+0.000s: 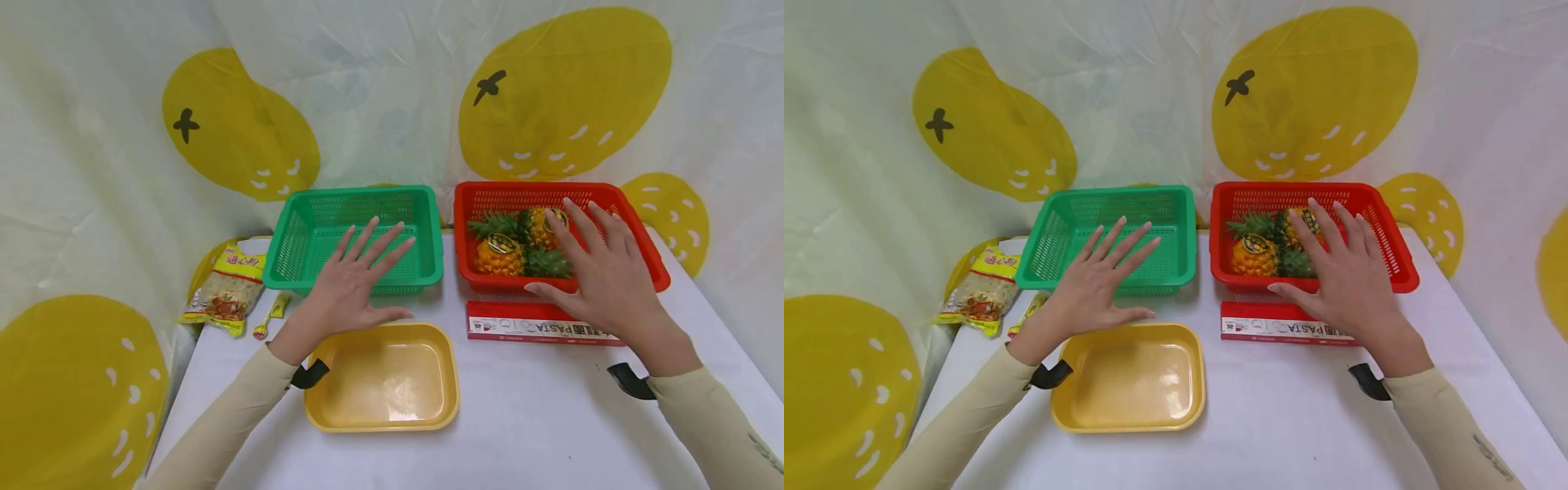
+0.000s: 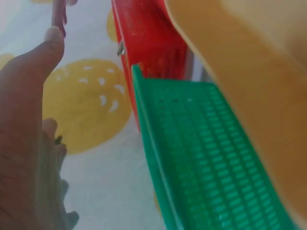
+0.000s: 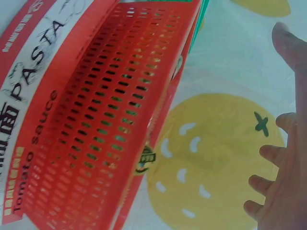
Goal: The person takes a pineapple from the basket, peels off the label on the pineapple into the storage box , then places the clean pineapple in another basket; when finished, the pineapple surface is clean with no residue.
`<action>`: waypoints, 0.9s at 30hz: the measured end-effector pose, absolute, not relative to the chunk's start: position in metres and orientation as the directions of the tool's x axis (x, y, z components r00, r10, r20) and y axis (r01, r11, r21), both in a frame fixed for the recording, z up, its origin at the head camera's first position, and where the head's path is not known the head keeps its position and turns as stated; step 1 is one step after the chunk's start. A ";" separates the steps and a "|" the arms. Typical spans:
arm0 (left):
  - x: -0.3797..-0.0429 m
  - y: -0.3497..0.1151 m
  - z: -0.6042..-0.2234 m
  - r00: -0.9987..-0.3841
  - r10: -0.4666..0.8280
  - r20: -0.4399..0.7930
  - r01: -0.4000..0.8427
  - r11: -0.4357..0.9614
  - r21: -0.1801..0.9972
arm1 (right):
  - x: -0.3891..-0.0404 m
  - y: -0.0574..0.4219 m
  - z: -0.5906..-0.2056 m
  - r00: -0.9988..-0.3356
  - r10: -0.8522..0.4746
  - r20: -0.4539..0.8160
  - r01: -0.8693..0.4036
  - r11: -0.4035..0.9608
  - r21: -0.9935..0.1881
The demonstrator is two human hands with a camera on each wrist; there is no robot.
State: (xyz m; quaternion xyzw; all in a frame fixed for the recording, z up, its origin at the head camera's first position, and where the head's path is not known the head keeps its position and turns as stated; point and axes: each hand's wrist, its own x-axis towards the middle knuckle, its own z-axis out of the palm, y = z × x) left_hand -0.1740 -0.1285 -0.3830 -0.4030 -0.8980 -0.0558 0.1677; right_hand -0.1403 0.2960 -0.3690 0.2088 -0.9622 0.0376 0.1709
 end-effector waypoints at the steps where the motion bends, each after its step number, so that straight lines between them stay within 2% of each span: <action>1: -0.174 -0.126 -0.384 -0.624 0.706 0.335 0.743 0.669 -0.026 | -0.140 0.299 -0.369 -0.856 -0.382 0.349 -0.409 0.912 -0.004; 8: -0.176 -0.105 -0.393 -0.647 0.723 0.243 0.749 0.662 0.029 | -0.132 0.321 -0.377 -0.869 -0.323 0.375 -0.378 0.922 -0.082; 16: -0.188 -0.076 -0.392 -0.623 0.743 0.245 0.772 0.634 0.040 | -0.127 0.352 -0.390 -0.938 -0.145 0.314 -0.221 0.949 -0.223; 27: -0.209 -0.036 -0.383 -0.595 0.780 0.193 0.804 0.581 0.126 | -0.130 0.393 -0.412 -0.957 0.052 0.287 -0.074 0.908 -0.412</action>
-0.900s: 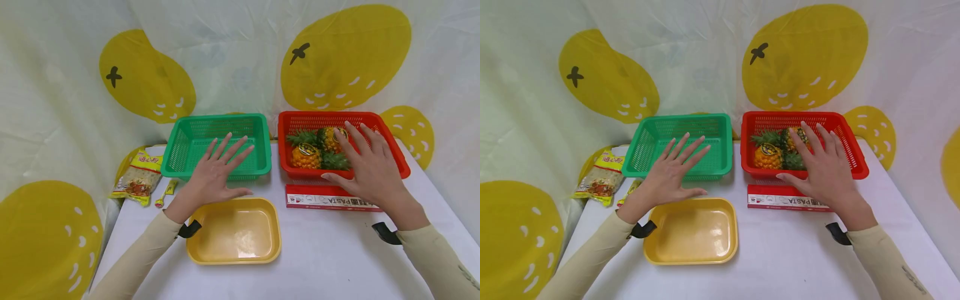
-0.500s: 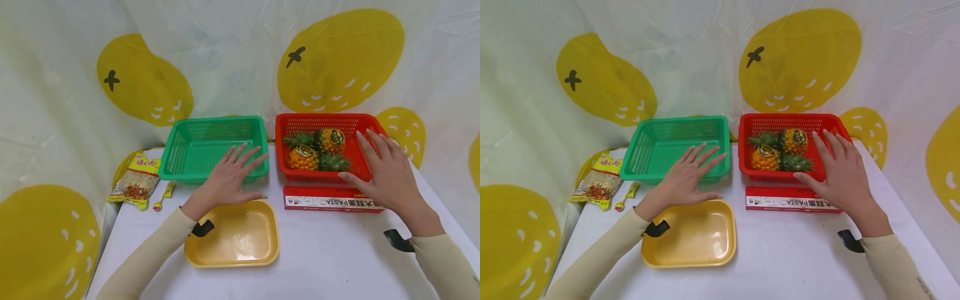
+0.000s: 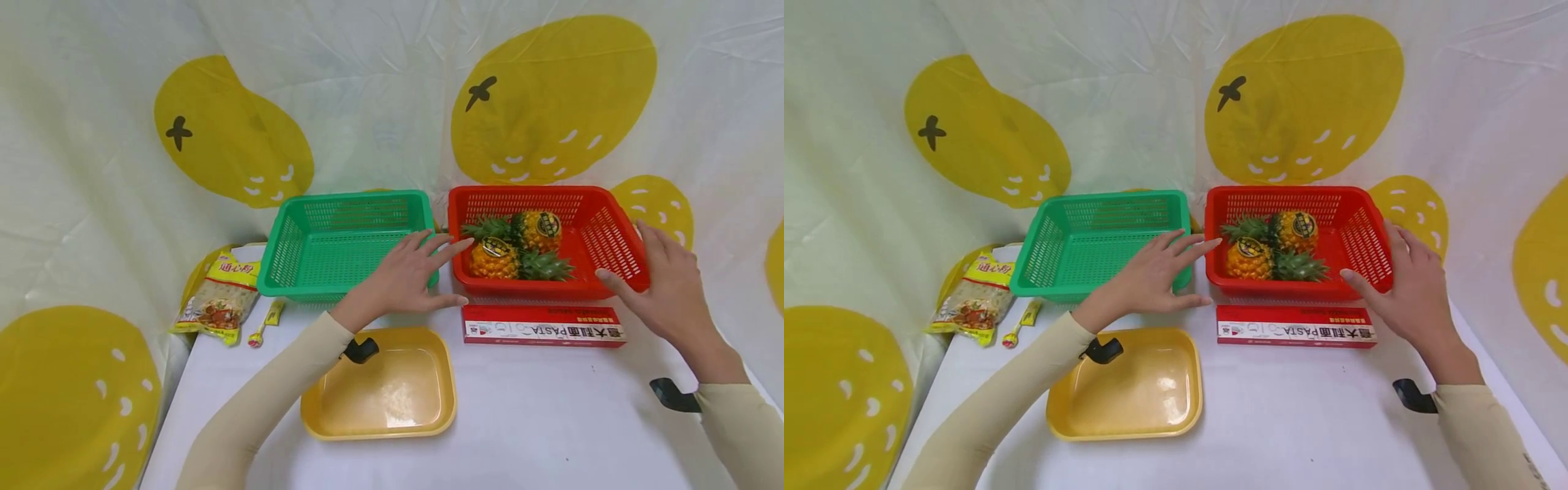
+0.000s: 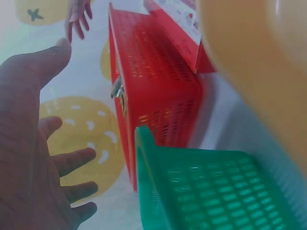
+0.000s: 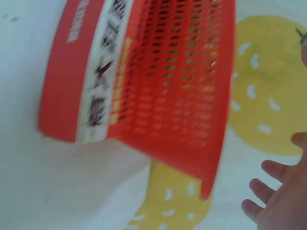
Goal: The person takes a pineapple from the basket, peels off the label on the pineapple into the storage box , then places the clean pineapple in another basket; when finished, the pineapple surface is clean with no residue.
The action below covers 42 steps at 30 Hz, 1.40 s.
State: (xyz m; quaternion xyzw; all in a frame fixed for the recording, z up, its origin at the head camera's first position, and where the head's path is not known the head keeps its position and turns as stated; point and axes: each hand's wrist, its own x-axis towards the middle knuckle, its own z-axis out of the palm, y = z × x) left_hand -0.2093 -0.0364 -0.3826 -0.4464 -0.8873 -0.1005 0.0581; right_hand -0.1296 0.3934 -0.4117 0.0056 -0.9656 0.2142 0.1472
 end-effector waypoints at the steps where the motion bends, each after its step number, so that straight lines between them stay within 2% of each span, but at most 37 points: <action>1: -0.212 -0.032 -0.380 -0.598 0.782 0.177 0.801 0.586 0.120 | -0.129 0.396 -0.413 -0.955 0.068 0.289 -0.063 0.904 -0.423; 9: -0.228 -0.002 -0.368 -0.641 0.765 0.070 0.763 0.625 0.163 | -0.125 0.413 -0.431 -0.962 0.156 0.223 0.023 0.863 -0.504; 16: -0.248 0.025 -0.366 -0.617 0.787 -0.009 0.703 0.557 0.443 | -0.130 0.427 -0.446 -0.981 0.178 0.080 0.091 0.781 -0.618; 20: -0.260 0.041 -0.367 -0.593 0.805 -0.034 0.670 0.516 0.534 | -0.134 0.430 -0.456 -0.981 0.186 0.057 0.104 0.747 -0.657; 24: -0.269 0.056 -0.372 -0.589 0.806 -0.059 0.666 0.526 0.529 | -0.137 0.432 -0.465 -0.976 0.211 0.060 0.115 0.725 -0.679; 32: -0.280 0.069 -0.389 -0.648 0.750 -0.136 0.636 0.630 0.445 | -0.140 0.431 -0.471 -0.967 0.255 0.026 0.158 0.673 -0.722; 42: -0.285 0.080 -0.393 -0.611 0.773 -0.173 0.668 0.620 0.411 | -0.140 0.430 -0.477 -0.964 0.263 0.043 0.141 0.642 -0.754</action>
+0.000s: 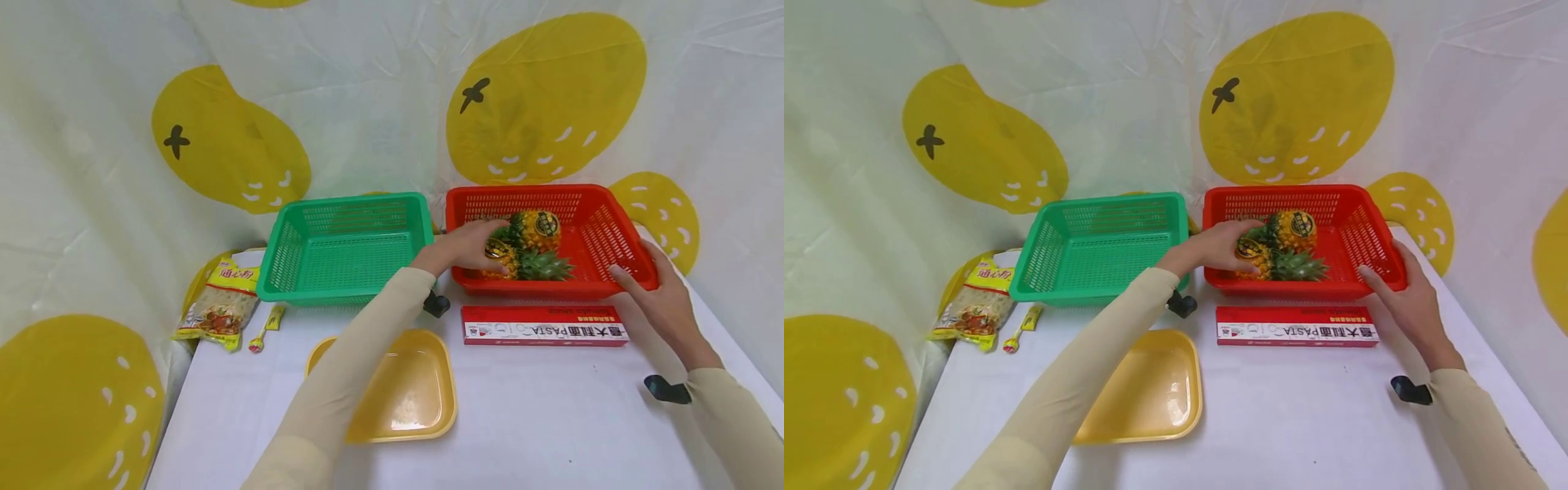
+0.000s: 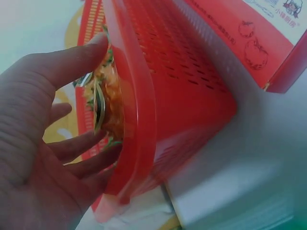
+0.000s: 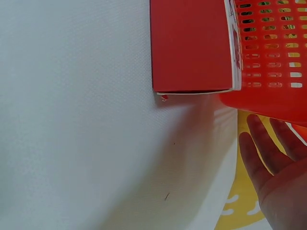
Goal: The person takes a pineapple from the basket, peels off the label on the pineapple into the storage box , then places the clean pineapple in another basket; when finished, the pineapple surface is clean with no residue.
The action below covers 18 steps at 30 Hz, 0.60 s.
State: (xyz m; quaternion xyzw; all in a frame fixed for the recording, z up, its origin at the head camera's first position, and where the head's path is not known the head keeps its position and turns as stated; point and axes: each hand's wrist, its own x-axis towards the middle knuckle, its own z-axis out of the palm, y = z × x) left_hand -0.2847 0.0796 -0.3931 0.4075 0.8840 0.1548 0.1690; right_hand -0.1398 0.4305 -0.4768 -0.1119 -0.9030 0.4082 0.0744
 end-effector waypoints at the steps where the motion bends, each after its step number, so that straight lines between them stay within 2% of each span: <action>1: -0.284 0.081 -0.393 -0.608 0.773 -0.183 0.670 0.623 0.403 | -0.140 0.431 -0.477 -0.964 0.264 0.042 0.144 0.643 -0.752; 12: -0.281 0.093 -0.402 -0.645 0.724 -0.245 0.676 0.690 0.259 | -0.142 0.431 -0.480 -0.967 0.253 0.040 0.136 0.639 -0.757; 18: -0.281 0.098 -0.405 -0.645 0.716 -0.268 0.675 0.698 0.240 | -0.139 0.433 -0.480 -0.964 0.260 0.054 0.129 0.636 -0.761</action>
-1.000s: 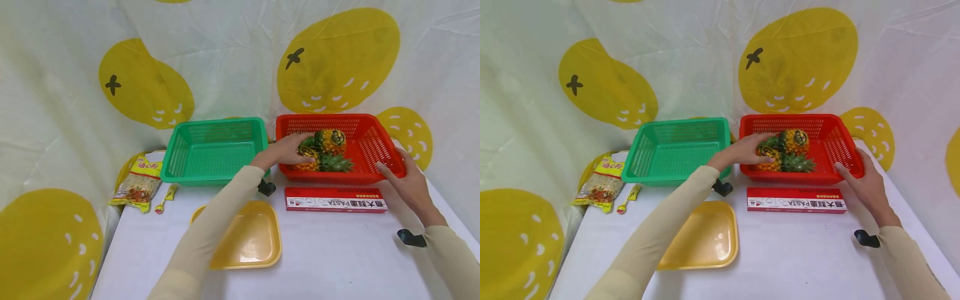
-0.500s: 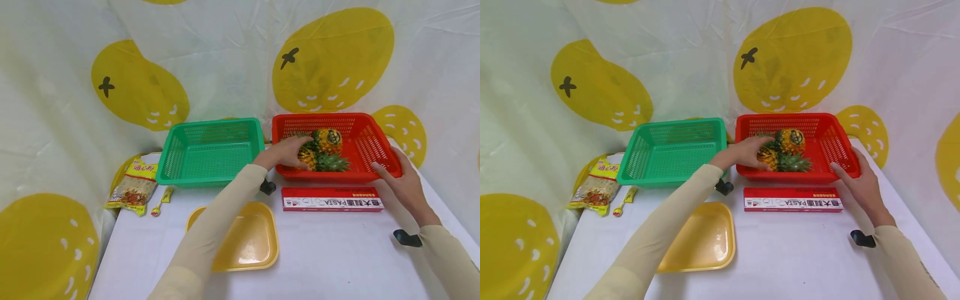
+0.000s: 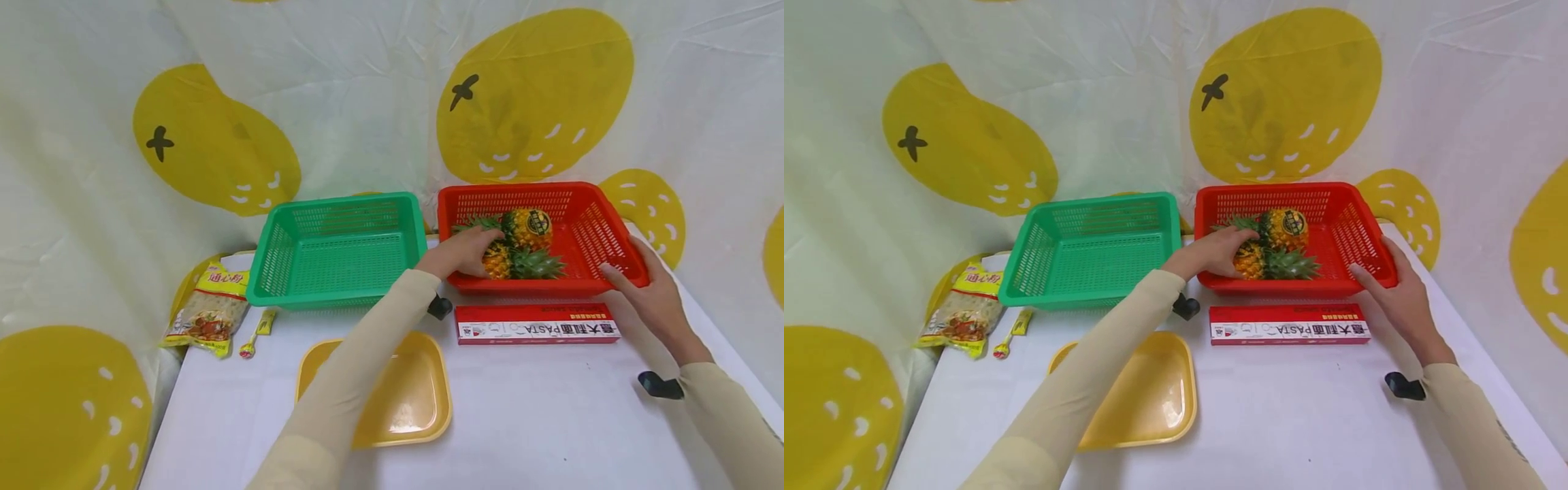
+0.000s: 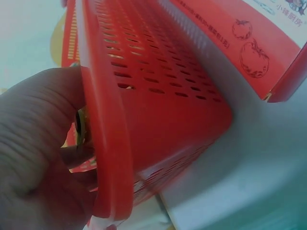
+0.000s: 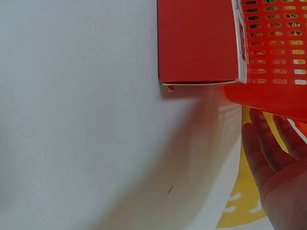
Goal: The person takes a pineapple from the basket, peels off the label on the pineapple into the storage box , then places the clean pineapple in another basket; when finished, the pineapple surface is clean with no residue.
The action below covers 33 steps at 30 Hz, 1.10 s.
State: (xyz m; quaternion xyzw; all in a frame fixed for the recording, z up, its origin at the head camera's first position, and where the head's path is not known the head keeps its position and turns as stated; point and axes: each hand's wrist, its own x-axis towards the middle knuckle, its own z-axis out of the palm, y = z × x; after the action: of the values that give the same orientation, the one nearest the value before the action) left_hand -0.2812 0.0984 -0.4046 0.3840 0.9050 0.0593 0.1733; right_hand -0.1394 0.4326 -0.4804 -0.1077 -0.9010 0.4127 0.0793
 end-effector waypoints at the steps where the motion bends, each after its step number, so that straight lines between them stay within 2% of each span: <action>1: -0.281 0.099 -0.405 -0.647 0.712 -0.270 0.671 0.701 0.241 | -0.139 0.433 -0.480 -0.965 0.257 0.053 0.127 0.635 -0.762; 17: -0.285 0.099 -0.411 -0.632 0.743 -0.218 0.726 0.667 0.167 | -0.137 0.431 -0.476 -0.968 0.246 0.043 0.116 0.595 -0.795; 23: -0.289 0.095 -0.409 -0.605 0.774 -0.187 0.736 0.633 0.238 | -0.136 0.431 -0.477 -0.969 0.243 0.036 0.120 0.597 -0.793; 29: -0.290 0.088 -0.404 -0.600 0.783 -0.165 0.696 0.613 0.375 | -0.136 0.430 -0.475 -0.971 0.237 0.038 0.112 0.586 -0.802; 33: -0.289 0.085 -0.400 -0.599 0.787 -0.150 0.683 0.600 0.417 | -0.137 0.432 -0.474 -0.972 0.234 0.037 0.109 0.582 -0.806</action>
State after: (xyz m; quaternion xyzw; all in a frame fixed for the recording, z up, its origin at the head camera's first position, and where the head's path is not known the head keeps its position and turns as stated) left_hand -0.2889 0.0846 -0.3997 0.4177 0.8797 0.1604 0.1612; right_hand -0.1371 0.4321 -0.4739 -0.0967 -0.8866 0.4469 0.0698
